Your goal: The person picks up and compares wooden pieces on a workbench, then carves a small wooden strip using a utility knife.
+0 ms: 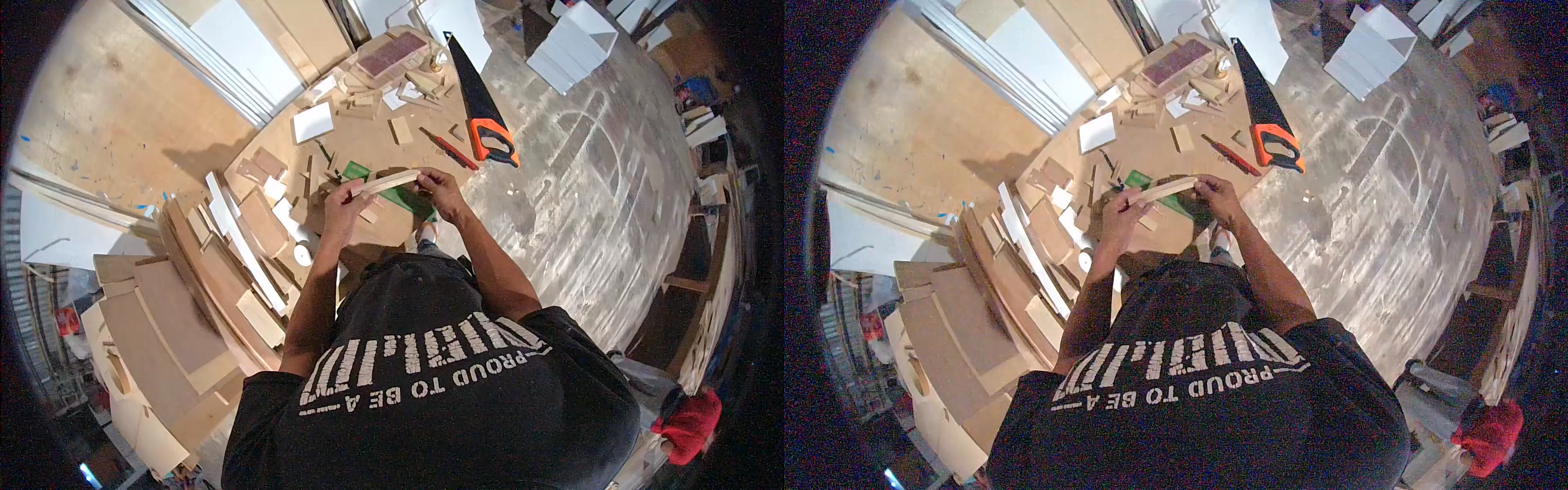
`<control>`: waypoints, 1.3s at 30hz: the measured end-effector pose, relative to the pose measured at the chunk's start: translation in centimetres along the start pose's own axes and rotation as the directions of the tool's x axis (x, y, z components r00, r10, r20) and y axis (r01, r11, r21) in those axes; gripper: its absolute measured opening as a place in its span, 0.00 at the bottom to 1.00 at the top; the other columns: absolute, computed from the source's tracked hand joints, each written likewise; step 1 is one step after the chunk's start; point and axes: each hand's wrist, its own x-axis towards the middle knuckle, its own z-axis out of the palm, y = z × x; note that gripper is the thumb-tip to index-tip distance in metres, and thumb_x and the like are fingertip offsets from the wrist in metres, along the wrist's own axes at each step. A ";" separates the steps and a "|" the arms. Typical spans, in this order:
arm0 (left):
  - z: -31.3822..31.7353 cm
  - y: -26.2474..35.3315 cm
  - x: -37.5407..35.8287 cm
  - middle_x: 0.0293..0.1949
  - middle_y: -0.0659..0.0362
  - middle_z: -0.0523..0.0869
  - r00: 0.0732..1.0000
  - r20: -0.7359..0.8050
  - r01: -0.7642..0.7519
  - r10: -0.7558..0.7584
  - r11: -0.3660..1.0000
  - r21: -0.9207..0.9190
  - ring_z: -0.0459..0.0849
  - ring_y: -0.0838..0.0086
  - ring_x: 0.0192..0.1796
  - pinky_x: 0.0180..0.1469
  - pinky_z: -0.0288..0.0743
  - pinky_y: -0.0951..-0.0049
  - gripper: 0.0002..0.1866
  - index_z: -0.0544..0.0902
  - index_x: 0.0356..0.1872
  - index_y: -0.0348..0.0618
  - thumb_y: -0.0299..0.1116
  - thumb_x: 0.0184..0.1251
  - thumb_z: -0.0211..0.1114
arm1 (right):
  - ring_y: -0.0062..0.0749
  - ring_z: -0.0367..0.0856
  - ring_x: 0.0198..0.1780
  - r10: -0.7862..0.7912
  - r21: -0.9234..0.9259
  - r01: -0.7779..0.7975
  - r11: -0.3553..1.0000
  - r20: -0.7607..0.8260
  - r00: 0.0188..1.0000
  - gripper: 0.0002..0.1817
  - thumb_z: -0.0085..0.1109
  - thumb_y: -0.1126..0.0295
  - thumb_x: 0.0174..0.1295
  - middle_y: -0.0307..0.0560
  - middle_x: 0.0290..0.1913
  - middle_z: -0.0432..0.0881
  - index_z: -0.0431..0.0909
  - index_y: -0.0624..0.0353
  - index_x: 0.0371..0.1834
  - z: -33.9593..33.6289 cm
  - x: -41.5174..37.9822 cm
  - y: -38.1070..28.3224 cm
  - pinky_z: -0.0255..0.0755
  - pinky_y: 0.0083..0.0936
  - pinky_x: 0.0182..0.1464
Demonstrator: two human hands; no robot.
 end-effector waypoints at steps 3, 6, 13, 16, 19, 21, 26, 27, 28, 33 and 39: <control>-0.4 -1.0 -0.2 0.50 0.52 0.84 1.000 0.005 0.027 -0.026 0.977 -0.210 0.86 0.70 0.48 0.56 0.84 0.72 0.20 0.77 0.60 0.29 0.19 0.68 0.66 | 0.22 0.80 0.39 0.005 0.020 -0.005 1.000 -0.020 1.000 0.13 0.58 0.69 0.73 0.38 0.39 0.84 0.82 0.64 0.54 0.1 -0.9 0.6 0.76 0.21 0.46; 0.4 0.0 -1.2 0.49 0.53 0.85 0.998 -0.003 0.065 -0.068 0.967 -0.247 0.86 0.70 0.48 0.57 0.82 0.73 0.21 0.77 0.61 0.31 0.19 0.68 0.66 | 0.21 0.79 0.36 -0.023 0.044 0.025 0.999 -0.058 0.998 0.12 0.59 0.66 0.73 0.38 0.36 0.84 0.83 0.63 0.51 0.2 -1.9 1.1 0.73 0.20 0.42; 2.3 0.5 -1.7 0.45 0.55 0.87 0.995 0.058 0.076 -0.083 0.991 0.109 0.84 0.76 0.48 0.50 0.77 0.78 0.22 0.80 0.60 0.33 0.28 0.66 0.71 | 0.22 0.78 0.35 0.060 0.055 -0.051 0.997 -0.182 0.982 0.12 0.61 0.64 0.72 0.39 0.35 0.84 0.82 0.62 0.46 -1.1 -4.0 0.3 0.73 0.21 0.38; 3.3 -0.9 -0.5 0.43 0.56 0.88 0.998 0.057 -0.004 -0.017 0.933 0.360 0.84 0.74 0.47 0.51 0.77 0.74 0.22 0.82 0.57 0.35 0.32 0.63 0.74 | 0.24 0.79 0.36 0.010 0.156 0.017 0.988 -0.170 0.985 0.11 0.62 0.65 0.71 0.41 0.36 0.84 0.81 0.63 0.46 -2.7 -3.1 0.6 0.76 0.24 0.39; 4.3 -3.3 0.9 0.47 0.53 0.87 0.986 0.007 -0.142 0.164 0.832 0.537 0.84 0.66 0.49 0.54 0.77 0.66 0.23 0.84 0.55 0.37 0.35 0.60 0.75 | 0.25 0.81 0.38 0.028 0.094 -0.009 0.996 -0.201 0.979 0.09 0.63 0.69 0.69 0.38 0.38 0.82 0.80 0.60 0.48 -4.0 -1.3 -0.2 0.78 0.25 0.44; 5.1 -3.8 1.4 0.52 0.51 0.85 0.961 -0.009 -0.191 0.276 0.688 0.700 0.82 0.60 0.53 0.58 0.75 0.62 0.23 0.84 0.54 0.38 0.36 0.59 0.75 | 0.24 0.79 0.37 -0.070 0.040 0.080 0.996 -0.206 0.976 0.09 0.64 0.69 0.68 0.37 0.37 0.82 0.81 0.60 0.47 -5.8 0.1 -0.7 0.75 0.23 0.41; 7.2 -0.9 1.9 0.57 0.48 0.78 0.885 0.083 -0.168 0.458 0.148 0.975 0.72 0.51 0.64 0.67 0.67 0.55 0.18 0.85 0.51 0.41 0.30 0.57 0.71 | 0.20 0.77 0.33 -0.153 -0.167 0.112 0.980 -0.257 0.954 0.07 0.64 0.70 0.68 0.37 0.35 0.82 0.82 0.60 0.45 -9.9 5.0 -2.0 0.73 0.22 0.35; 7.5 -0.8 2.1 0.56 0.47 0.78 0.853 0.101 -0.157 0.511 0.069 0.985 0.73 0.50 0.64 0.67 0.68 0.55 0.18 0.85 0.50 0.43 0.29 0.56 0.70 | 0.20 0.78 0.33 -0.163 -0.147 0.132 0.980 -0.229 0.960 0.07 0.64 0.71 0.68 0.38 0.35 0.82 0.81 0.61 0.45 -10.1 5.9 -2.5 0.74 0.21 0.35; 7.0 -2.1 2.9 0.56 0.49 0.79 0.885 0.095 -0.146 0.455 0.079 0.986 0.73 0.51 0.63 0.67 0.68 0.56 0.17 0.85 0.49 0.42 0.28 0.57 0.68 | 0.21 0.78 0.33 -0.175 -0.206 0.134 0.969 -0.191 0.966 0.08 0.64 0.71 0.68 0.39 0.35 0.82 0.81 0.61 0.46 -9.9 6.9 -3.1 0.74 0.21 0.35; 4.4 -5.2 3.3 0.55 0.55 0.81 0.954 0.092 -0.135 0.285 0.137 0.981 0.76 0.56 0.61 0.63 0.73 0.60 0.15 0.84 0.46 0.41 0.25 0.57 0.61 | 0.24 0.80 0.33 -0.107 -0.317 0.087 0.944 -0.046 0.993 0.10 0.63 0.70 0.69 0.42 0.33 0.81 0.79 0.62 0.48 -6.5 10.8 -3.7 0.78 0.22 0.38; 5.5 -5.2 1.3 0.54 0.55 0.81 0.938 -0.001 -0.039 0.346 0.110 0.993 0.76 0.57 0.60 0.63 0.75 0.60 0.15 0.84 0.45 0.44 0.23 0.56 0.62 | 0.32 0.88 0.43 -0.059 -0.586 0.166 0.793 0.197 0.979 0.14 0.67 0.65 0.64 0.49 0.41 0.89 0.84 0.63 0.46 -2.8 12.9 -2.9 0.79 0.28 0.47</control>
